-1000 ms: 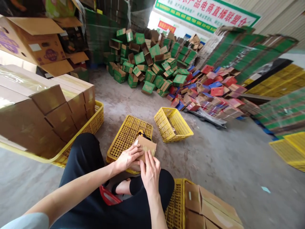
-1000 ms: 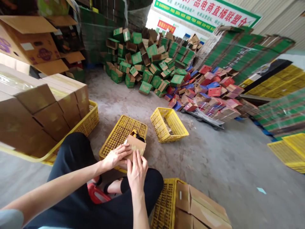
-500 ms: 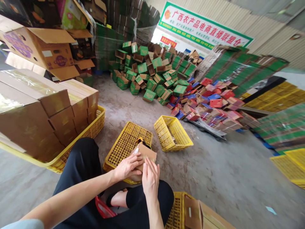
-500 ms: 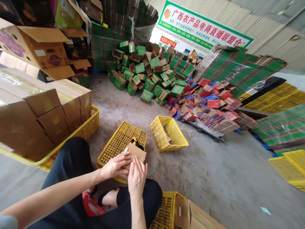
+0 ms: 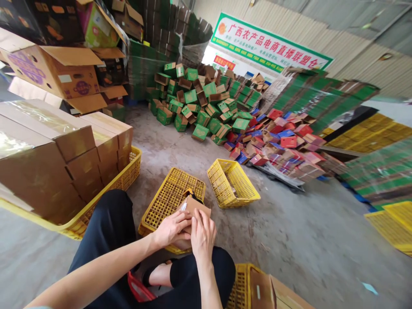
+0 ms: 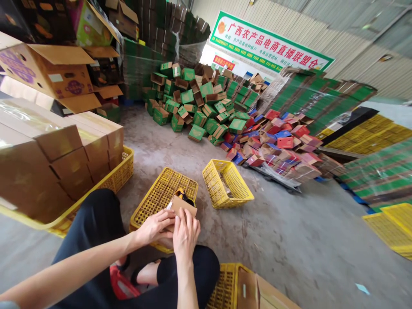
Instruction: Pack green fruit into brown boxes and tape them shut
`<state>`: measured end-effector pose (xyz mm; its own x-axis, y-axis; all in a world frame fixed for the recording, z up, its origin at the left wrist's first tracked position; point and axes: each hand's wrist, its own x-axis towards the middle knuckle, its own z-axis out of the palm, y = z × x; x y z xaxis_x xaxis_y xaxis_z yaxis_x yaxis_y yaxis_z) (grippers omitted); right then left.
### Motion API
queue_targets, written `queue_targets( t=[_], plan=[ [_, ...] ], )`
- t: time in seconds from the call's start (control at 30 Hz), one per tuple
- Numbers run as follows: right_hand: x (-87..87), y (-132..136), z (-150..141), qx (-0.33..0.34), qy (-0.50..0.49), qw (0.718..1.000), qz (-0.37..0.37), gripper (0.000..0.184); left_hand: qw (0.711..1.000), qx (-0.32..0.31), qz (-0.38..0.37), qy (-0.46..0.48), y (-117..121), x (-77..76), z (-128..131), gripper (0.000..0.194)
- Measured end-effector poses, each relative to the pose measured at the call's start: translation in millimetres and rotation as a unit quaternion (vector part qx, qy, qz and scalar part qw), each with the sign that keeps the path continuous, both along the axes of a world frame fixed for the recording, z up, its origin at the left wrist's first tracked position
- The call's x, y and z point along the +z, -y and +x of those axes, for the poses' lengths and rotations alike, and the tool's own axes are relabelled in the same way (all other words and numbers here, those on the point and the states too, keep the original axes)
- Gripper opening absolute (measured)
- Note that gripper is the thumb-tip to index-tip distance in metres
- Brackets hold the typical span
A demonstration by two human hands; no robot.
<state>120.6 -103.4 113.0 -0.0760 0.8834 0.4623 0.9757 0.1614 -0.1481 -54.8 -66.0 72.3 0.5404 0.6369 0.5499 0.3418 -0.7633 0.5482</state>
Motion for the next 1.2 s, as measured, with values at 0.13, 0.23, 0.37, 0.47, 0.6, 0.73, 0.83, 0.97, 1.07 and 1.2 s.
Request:
queue_targets(
  t=[0.13,0.23,0.37,0.47,0.6,0.73,0.83,0.97,1.07,1.2],
  plan=[
    [-17.4,7.0,7.8,-0.020,-0.029,0.999,0.002,0.057,1.000,0.022,-0.002,0.000,7.7,3.1,1.0,0.058],
    [-29.8,7.3,12.4,-0.019,-0.056,0.998,-0.010,0.060,0.999,0.034,-0.002,0.000,13.0,6.0,1.2,0.064],
    [-40.0,0.9,17.2,0.006,-0.081,0.997,-0.001,0.060,0.999,0.039,-0.009,-0.034,3.7,11.1,-1.1,0.087],
    [-42.7,-2.7,20.4,0.015,-0.091,0.996,0.011,0.059,0.998,0.003,-0.011,-0.067,-16.0,13.8,-2.4,0.100],
    [-42.5,-4.5,23.4,0.032,-0.104,0.994,0.028,0.056,0.994,-0.062,0.000,-0.089,-37.9,12.7,0.2,0.108],
    [-47.7,-5.9,25.8,0.033,-0.137,0.989,0.035,0.056,0.994,-0.068,0.007,-0.081,-40.9,5.8,5.4,0.108],
    [-55.4,-9.0,28.3,0.019,-0.176,0.984,0.022,0.061,0.995,-0.070,0.006,-0.071,-40.0,1.0,6.2,0.110],
    [-60.6,-20.5,34.9,-0.010,-0.218,0.976,-0.006,0.073,0.994,-0.085,0.011,-0.069,-43.4,-1.7,2.4,0.109],
    [-60.2,-30.3,39.3,-0.025,-0.233,0.972,-0.023,0.080,0.993,-0.082,0.017,-0.083,-43.8,-2.7,0.4,0.109],
    [-61.8,-26.0,36.9,-0.052,-0.241,0.969,-0.005,0.082,0.992,-0.035,-0.003,-0.123,-36.8,-3.9,2.6,0.113]
  ],
)
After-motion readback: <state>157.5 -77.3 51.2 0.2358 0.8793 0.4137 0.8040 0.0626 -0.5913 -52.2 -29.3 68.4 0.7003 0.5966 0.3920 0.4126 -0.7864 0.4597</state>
